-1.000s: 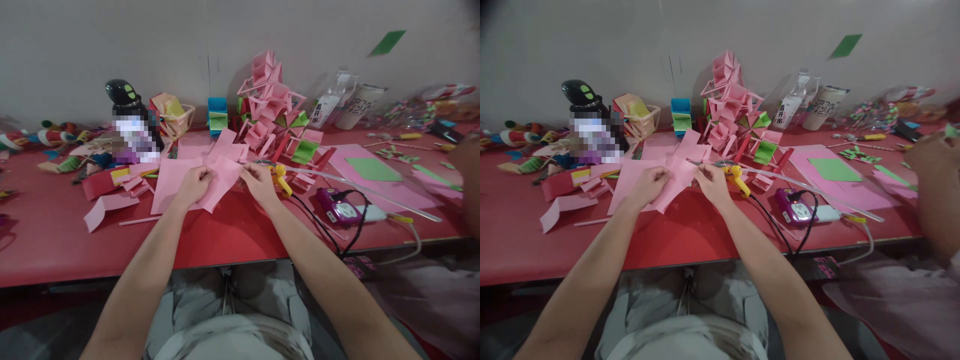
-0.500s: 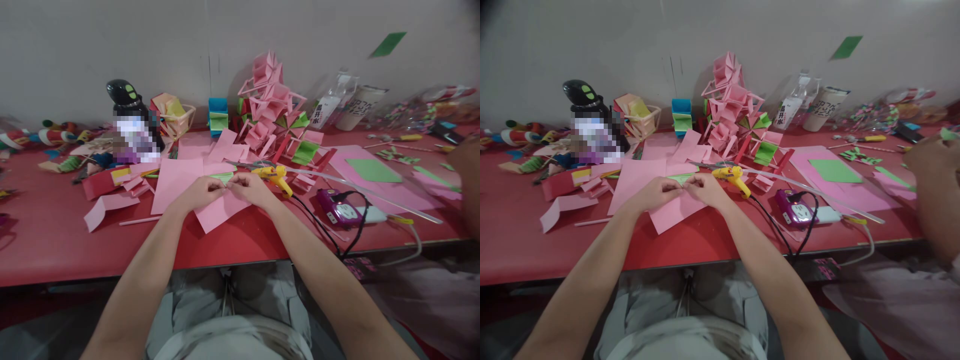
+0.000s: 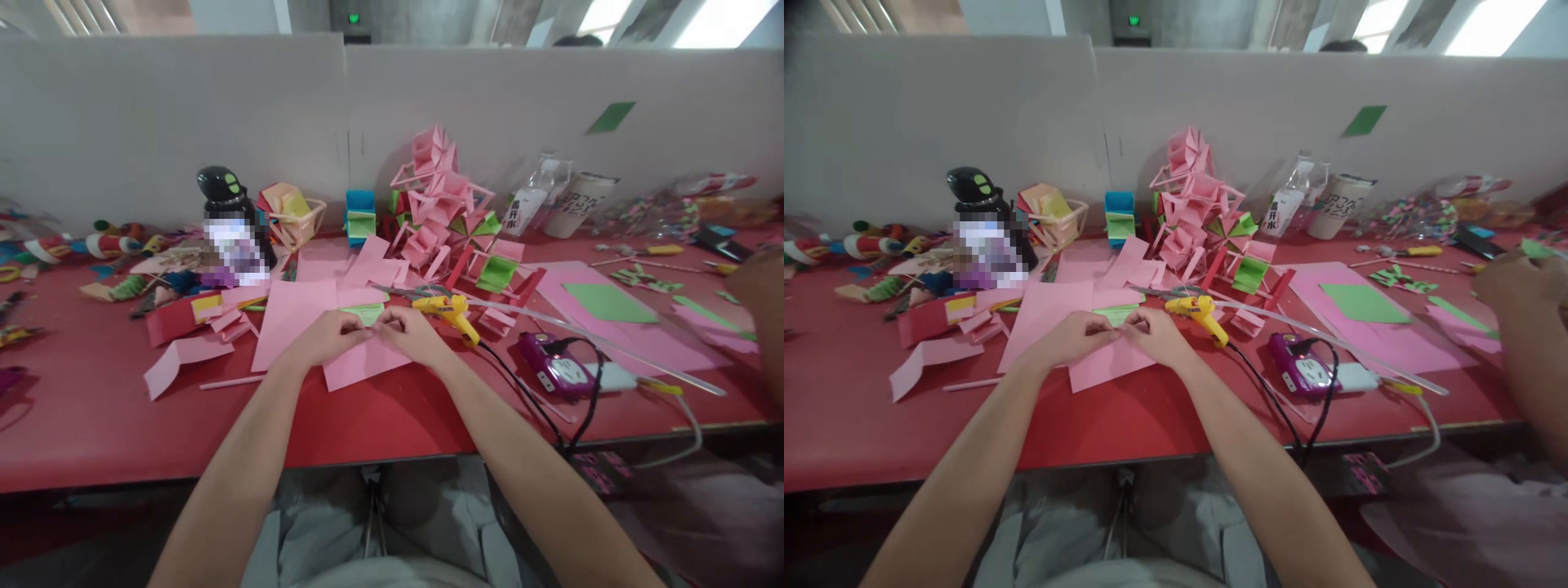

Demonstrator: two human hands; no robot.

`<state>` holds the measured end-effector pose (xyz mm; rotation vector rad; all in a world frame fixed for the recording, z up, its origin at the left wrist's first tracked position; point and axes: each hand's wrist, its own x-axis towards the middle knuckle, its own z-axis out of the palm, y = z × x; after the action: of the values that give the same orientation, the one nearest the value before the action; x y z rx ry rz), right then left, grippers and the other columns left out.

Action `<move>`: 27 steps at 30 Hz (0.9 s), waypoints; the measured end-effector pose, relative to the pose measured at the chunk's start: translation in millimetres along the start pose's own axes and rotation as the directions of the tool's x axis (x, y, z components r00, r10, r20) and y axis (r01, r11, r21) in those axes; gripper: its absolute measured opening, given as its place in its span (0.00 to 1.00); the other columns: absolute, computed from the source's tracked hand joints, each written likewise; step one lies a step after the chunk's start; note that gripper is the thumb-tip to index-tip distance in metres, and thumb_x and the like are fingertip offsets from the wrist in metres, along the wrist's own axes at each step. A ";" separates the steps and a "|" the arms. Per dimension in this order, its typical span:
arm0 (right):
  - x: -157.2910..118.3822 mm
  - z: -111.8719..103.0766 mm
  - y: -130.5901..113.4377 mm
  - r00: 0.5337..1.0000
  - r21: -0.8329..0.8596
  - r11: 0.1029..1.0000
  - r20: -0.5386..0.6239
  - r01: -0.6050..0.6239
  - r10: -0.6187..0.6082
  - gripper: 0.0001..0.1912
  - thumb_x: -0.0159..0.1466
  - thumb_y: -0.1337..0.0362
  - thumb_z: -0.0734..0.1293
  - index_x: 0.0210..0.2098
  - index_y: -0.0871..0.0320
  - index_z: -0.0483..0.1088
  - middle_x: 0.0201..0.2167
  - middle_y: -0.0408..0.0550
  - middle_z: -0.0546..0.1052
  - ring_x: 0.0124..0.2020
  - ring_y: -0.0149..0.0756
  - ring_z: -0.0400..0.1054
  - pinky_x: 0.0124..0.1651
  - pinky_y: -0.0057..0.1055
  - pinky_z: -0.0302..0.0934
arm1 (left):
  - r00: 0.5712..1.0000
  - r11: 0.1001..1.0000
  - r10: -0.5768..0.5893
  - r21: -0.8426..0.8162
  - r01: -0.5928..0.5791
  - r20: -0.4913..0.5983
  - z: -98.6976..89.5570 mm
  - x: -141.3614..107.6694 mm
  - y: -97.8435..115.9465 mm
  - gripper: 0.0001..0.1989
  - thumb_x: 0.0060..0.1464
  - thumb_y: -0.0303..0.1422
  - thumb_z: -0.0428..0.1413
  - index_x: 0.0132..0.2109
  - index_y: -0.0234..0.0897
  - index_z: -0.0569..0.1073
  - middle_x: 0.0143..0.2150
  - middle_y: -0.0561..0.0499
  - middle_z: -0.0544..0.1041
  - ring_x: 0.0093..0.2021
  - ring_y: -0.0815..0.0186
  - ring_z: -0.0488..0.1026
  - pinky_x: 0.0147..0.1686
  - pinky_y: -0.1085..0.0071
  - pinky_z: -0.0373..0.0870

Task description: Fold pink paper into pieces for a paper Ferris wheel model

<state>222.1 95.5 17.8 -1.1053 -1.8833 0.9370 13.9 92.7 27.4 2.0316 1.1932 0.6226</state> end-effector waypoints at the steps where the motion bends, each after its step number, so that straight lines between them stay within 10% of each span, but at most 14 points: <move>1: 0.4 0.1 0.5 0.999 -0.003 1.000 -0.034 0.021 -0.021 0.08 0.61 0.60 0.67 0.28 0.58 0.71 0.26 0.44 0.74 0.28 0.32 0.64 0.33 0.30 0.57 | 1.000 1.000 0.000 0.003 0.000 -0.016 -1.5 0.3 -0.5 0.16 0.59 0.45 0.54 0.31 0.38 0.75 0.28 0.52 0.73 0.30 0.64 0.67 0.30 0.69 0.59; 17: 2.9 2.1 3.2 0.994 -0.037 0.994 -0.023 0.102 -0.103 0.09 0.61 0.59 0.67 0.31 0.58 0.74 0.30 0.48 0.79 0.34 0.37 0.71 0.41 0.34 0.64 | 0.996 0.999 0.020 -0.032 -0.022 -0.082 -16.3 0.2 -8.3 0.11 0.56 0.37 0.56 0.33 0.35 0.78 0.31 0.49 0.78 0.33 0.64 0.71 0.35 0.69 0.65; 27: 32.1 -9.8 -6.6 0.998 0.037 0.997 -0.009 -0.061 0.062 0.08 0.57 0.60 0.71 0.27 0.59 0.76 0.28 0.47 0.78 0.31 0.35 0.69 0.39 0.34 0.63 | 0.963 0.989 0.058 -0.115 -0.091 -0.263 -28.1 4.0 -22.0 0.11 0.56 0.39 0.58 0.33 0.35 0.78 0.32 0.49 0.78 0.33 0.65 0.71 0.35 0.70 0.67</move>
<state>217.0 124.3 35.4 -1.1493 -1.8257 0.9952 -16.0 112.7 29.1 1.9379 1.1938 1.0015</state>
